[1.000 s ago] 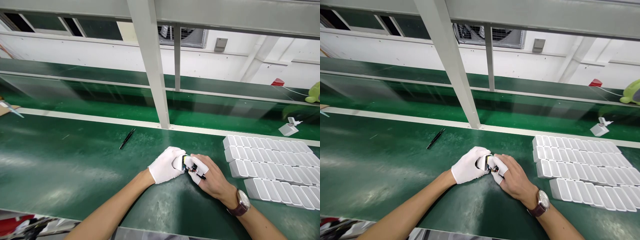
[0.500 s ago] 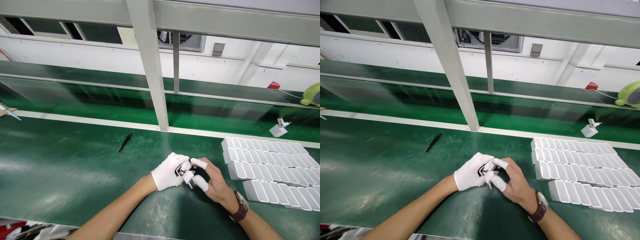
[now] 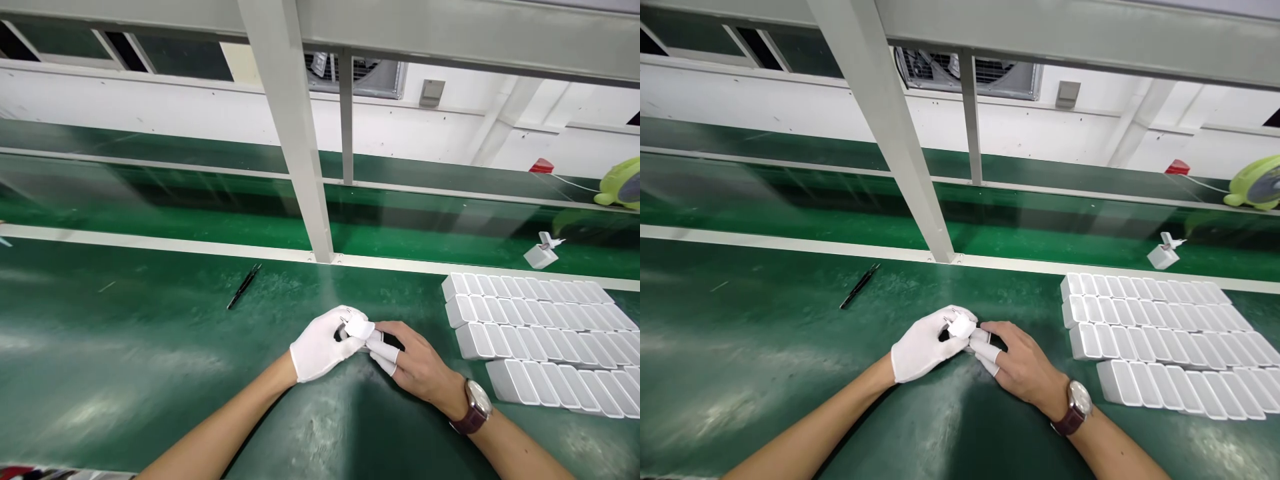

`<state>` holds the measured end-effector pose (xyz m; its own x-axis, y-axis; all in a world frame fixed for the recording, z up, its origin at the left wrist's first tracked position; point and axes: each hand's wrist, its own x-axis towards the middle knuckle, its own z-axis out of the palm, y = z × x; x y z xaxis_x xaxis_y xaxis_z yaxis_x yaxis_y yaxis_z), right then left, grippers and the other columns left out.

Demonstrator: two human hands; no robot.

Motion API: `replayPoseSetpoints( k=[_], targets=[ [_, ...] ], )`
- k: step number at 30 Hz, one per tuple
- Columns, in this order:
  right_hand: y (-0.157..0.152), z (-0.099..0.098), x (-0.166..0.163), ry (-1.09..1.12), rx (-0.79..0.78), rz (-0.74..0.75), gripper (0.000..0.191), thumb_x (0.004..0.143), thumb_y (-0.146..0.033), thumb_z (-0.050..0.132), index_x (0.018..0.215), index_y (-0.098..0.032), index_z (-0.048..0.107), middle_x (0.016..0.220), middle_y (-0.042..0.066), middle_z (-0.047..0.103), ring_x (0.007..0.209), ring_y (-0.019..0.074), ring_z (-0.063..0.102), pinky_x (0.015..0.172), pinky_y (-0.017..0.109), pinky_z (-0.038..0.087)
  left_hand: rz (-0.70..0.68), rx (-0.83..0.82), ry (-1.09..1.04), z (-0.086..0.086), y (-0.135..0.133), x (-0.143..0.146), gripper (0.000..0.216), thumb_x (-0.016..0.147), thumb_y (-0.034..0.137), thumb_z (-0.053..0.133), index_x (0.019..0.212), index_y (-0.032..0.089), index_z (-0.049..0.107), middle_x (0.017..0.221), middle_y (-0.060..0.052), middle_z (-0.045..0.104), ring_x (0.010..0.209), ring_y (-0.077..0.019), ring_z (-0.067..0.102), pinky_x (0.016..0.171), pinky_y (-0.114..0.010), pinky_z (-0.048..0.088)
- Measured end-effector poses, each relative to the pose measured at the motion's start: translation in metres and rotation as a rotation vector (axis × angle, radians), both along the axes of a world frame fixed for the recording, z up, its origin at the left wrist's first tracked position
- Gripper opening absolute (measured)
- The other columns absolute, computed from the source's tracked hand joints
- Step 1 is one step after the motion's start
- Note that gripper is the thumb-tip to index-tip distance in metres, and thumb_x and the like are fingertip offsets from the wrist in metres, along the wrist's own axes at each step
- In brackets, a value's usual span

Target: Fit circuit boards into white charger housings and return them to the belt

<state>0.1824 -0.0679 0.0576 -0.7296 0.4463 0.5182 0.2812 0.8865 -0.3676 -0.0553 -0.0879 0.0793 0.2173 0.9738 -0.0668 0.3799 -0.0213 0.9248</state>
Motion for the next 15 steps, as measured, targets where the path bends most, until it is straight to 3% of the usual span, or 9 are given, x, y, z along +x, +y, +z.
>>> replayPoseSetpoints(
  k=[5,9,15],
  targets=[
    [-0.004,0.006,-0.002,-0.017,-0.029,-0.002,0.035,0.096,-0.009,0.057,0.130,-0.018,0.058,0.135,0.019,0.056,0.118,0.0275,0.060,0.093,0.046,0.060,-0.020,-0.200,-0.157,-0.003,0.003,0.003,0.041,0.080,0.037,0.071,0.115,0.017,0.063,0.110,-0.008,0.071,0.099,-0.0225,0.067,0.088,-0.035,0.055],
    [-0.004,0.009,-0.007,0.005,-0.045,0.015,0.034,0.097,-0.010,0.057,0.129,-0.021,0.059,0.132,0.017,0.060,0.116,0.0270,0.061,0.092,0.045,0.060,-0.059,-0.200,-0.266,-0.007,0.008,0.002,0.049,0.075,0.032,0.076,0.119,0.016,0.061,0.115,-0.009,0.071,0.104,-0.0231,0.068,0.089,-0.035,0.056],
    [0.000,0.004,-0.013,0.163,-0.166,-0.014,0.056,0.096,-0.012,0.059,0.148,-0.023,0.043,0.123,0.013,0.064,0.103,0.0230,0.061,0.087,0.043,0.059,-0.076,-0.266,-0.455,-0.010,0.009,-0.003,0.049,0.072,0.035,0.085,0.112,0.016,0.066,0.106,-0.010,0.074,0.099,-0.0248,0.072,0.089,-0.039,0.059]
  ],
)
